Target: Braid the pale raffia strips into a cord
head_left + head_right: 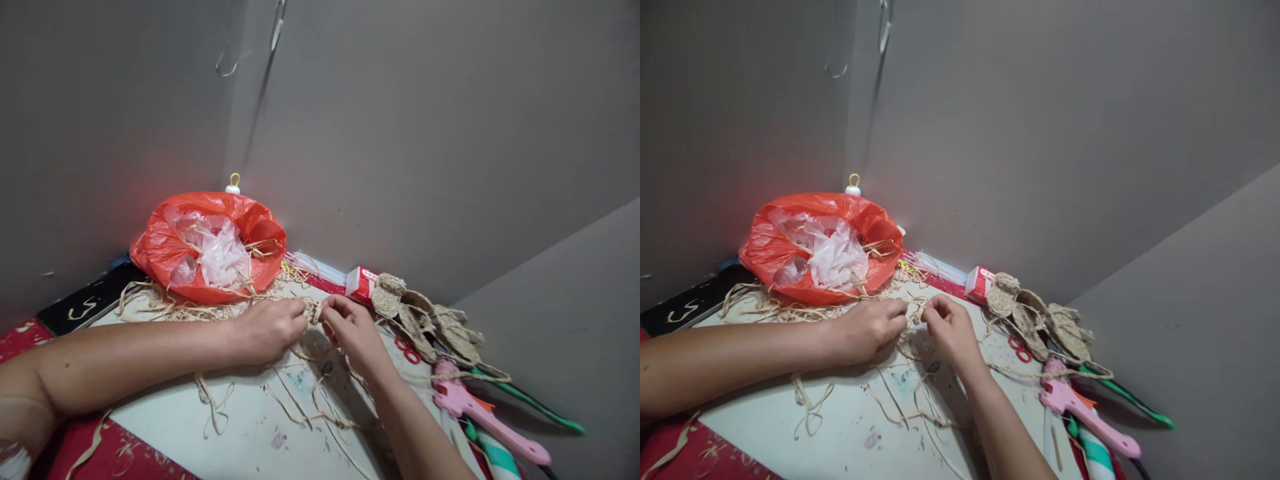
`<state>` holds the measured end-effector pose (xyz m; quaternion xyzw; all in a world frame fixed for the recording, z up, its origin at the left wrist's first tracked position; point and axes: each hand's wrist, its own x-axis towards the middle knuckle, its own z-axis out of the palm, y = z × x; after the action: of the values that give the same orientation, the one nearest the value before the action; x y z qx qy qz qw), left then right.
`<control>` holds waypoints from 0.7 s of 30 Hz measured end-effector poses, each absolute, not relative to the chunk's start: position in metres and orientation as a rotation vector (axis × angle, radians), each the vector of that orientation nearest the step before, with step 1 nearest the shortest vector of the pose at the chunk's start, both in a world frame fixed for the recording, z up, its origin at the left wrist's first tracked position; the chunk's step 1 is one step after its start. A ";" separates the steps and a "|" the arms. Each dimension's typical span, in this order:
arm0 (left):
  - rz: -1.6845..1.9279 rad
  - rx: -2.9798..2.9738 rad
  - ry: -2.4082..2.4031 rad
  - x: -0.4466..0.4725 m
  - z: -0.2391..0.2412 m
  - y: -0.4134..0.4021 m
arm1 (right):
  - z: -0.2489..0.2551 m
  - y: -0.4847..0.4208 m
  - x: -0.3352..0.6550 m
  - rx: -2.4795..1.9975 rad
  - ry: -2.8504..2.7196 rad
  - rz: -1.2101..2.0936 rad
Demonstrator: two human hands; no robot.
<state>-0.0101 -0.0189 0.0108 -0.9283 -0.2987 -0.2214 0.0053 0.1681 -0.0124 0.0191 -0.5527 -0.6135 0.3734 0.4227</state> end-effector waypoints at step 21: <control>-1.272 -3.206 -0.953 -0.009 0.016 -0.015 | 0.034 -0.013 0.169 -1.106 -1.134 1.323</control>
<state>-0.0085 -0.0148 0.0163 -0.8747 -0.2600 -0.3470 -0.2167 0.1687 -0.0132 0.0337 -0.4600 -0.4717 0.5501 0.5131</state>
